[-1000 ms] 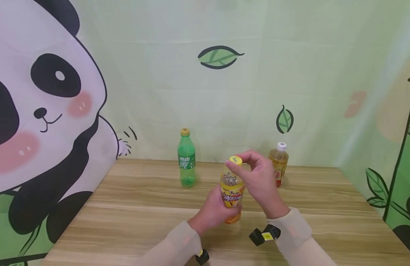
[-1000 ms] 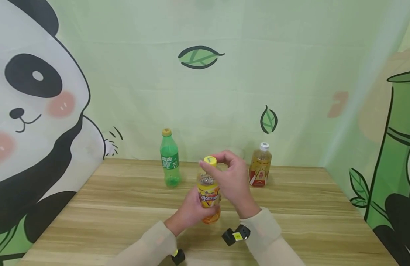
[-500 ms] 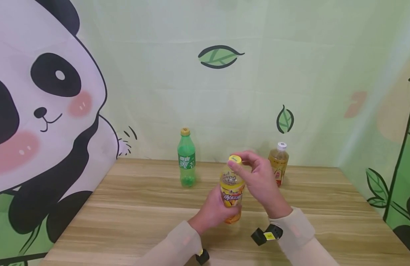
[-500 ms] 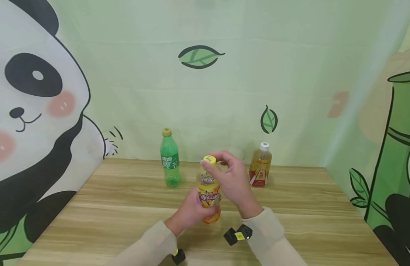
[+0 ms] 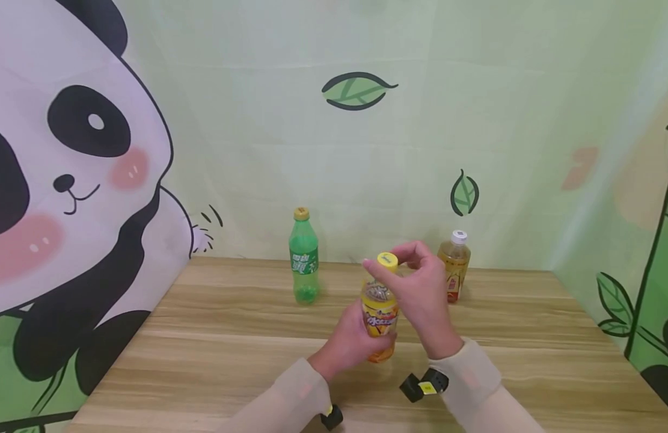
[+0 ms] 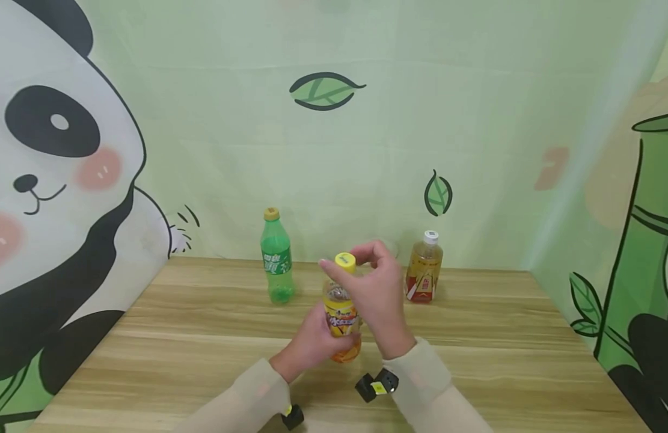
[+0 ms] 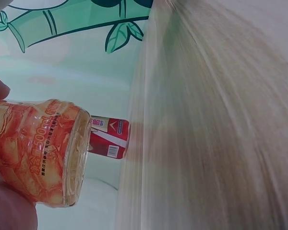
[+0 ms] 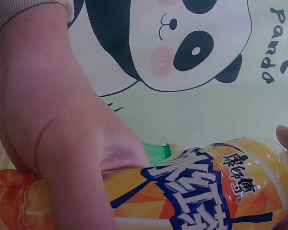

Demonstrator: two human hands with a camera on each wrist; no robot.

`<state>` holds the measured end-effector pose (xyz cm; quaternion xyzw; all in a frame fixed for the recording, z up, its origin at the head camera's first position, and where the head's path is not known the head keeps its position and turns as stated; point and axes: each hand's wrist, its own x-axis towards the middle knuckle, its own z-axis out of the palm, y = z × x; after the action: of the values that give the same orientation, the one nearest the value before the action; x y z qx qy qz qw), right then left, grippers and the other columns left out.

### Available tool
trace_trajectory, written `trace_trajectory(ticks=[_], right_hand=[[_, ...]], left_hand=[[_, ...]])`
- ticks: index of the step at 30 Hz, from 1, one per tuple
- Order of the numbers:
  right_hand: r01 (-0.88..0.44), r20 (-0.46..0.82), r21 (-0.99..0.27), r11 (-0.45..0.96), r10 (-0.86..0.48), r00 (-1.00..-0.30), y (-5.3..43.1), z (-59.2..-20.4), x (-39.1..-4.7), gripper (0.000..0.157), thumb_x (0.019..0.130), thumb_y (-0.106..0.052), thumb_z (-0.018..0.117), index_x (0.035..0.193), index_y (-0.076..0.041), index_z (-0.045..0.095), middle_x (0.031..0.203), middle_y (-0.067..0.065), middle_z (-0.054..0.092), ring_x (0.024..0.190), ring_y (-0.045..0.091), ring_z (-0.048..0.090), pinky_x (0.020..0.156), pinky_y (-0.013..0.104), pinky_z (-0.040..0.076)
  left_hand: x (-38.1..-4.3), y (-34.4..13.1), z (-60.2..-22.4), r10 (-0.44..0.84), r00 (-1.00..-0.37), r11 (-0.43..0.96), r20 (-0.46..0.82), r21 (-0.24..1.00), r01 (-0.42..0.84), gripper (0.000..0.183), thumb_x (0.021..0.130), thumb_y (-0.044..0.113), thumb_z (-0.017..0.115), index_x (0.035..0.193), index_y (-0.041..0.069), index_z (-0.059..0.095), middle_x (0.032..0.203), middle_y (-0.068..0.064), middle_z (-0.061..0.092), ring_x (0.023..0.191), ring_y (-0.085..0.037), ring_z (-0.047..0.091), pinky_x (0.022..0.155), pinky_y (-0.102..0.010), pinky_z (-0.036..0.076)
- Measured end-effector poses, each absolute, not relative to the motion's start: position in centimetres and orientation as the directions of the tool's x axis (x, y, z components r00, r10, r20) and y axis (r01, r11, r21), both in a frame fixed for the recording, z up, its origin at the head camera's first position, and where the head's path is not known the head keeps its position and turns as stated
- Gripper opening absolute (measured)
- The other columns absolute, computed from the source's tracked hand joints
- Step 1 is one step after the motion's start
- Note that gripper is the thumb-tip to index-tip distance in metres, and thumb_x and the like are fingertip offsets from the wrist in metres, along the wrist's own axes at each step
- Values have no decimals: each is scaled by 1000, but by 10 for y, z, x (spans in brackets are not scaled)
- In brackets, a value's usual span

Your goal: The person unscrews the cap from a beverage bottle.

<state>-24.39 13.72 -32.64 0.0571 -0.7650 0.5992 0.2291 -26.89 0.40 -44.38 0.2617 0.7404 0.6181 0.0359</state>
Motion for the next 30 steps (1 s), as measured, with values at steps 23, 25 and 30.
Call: trace_trajectory(ticks=[23, 25, 30], right_hand=[[-391, 430, -889, 238, 141, -892, 140, -328, -244, 35, 78, -33, 90, 99, -8, 75, 101, 5, 72, 97, 18, 61, 83, 30, 49], [-403, 434, -886, 230, 105, -895, 142, -328, -245, 34, 81, -32, 88, 102, -9, 76, 106, 5, 73, 106, 17, 62, 94, 35, 49], [-432, 446, -876, 215, 19, -895, 146, -328, -246, 31, 88, -30, 82, 110, -9, 76, 118, 4, 73, 120, 15, 60, 107, 43, 44]], left_hand=[[-268, 1, -445, 423, -869, 108, 256, 938, 329, 58, 85, 12, 79, 135, 24, 52, 123, 2, 68, 109, -14, 67, 100, -34, 55], [-269, 1, -445, 422, -871, 113, 251, 939, 325, 58, 85, 10, 79, 134, 24, 52, 123, 2, 68, 109, -14, 68, 100, -35, 55], [-269, 0, -444, 418, -871, 104, 258, 939, 328, 57, 85, 6, 78, 134, 22, 52, 123, 1, 69, 110, -15, 68, 101, -35, 55]])
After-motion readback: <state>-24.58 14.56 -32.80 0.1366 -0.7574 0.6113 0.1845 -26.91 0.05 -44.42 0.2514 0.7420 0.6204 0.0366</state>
